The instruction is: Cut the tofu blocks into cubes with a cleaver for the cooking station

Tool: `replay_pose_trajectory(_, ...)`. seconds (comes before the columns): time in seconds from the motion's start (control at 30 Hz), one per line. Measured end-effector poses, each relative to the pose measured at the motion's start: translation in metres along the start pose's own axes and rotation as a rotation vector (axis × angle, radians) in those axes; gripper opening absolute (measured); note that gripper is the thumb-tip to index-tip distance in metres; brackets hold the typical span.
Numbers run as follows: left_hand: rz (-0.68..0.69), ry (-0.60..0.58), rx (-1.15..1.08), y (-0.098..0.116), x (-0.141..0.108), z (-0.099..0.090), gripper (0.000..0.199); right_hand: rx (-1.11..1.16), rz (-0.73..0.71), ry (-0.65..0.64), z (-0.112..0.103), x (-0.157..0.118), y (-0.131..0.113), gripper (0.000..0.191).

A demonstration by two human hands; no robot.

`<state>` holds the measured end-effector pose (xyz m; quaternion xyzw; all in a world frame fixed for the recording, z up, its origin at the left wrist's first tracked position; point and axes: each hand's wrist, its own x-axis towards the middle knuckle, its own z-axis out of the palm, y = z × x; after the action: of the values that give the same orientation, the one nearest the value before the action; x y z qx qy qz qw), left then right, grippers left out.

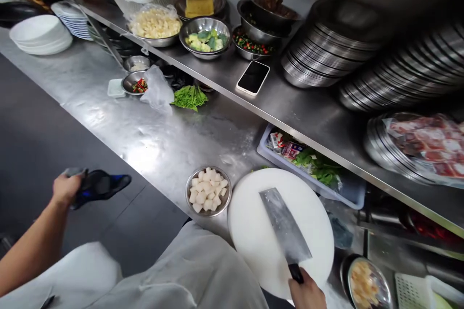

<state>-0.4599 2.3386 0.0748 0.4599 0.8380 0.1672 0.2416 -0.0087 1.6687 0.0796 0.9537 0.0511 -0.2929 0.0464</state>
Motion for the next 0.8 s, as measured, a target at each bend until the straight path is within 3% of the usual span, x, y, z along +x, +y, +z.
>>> replay_pose_trajectory(0.1,0.381,-0.101,-0.156,0.039,-0.083,0.019,0.028,-0.051,-0.04,0.039,-0.016,-0.01,-0.011,0.041)
replay_pose_trajectory(0.2,0.724,-0.232,-0.304,0.097,-0.182,0.055,0.043,-0.077,-0.062,0.112,-0.04,-0.021,-0.038,0.032)
replay_pose_trajectory(0.33,1.195,-0.497,-0.533,0.163,-0.348,0.115,0.061,-0.01,-0.027,0.143,-0.078,-0.021,-0.076,0.03)
replay_pose_trajectory(0.4,1.398,-0.703,-0.46,0.176,-0.442,0.143,0.051,0.041,0.006,0.178,-0.095,-0.015,-0.086,0.029)
replay_pose_trajectory(0.47,1.691,-0.913,-0.279,0.179,-0.532,0.167,0.041,0.076,0.026,0.227,-0.11,-0.011,-0.09,0.029)
replay_pose_trajectory(0.53,1.976,-0.939,-0.085,0.179,-0.606,0.189,0.043,0.086,0.028,0.284,-0.123,-0.008,-0.089,0.031)
replay_pose_trajectory(0.6,2.094,-0.896,0.001,0.185,-0.661,0.208,0.041,0.085,0.044,0.328,-0.134,-0.007,-0.082,0.033)
replay_pose_trajectory(0.67,2.088,-0.871,0.006,0.201,-0.696,0.226,0.038,0.085,0.092,0.34,-0.143,-0.006,-0.073,0.033)
replay_pose_trajectory(0.8,1.978,-0.878,0.007,0.259,-0.728,0.267,0.036,0.094,0.175,0.351,-0.149,-0.008,-0.048,0.036)
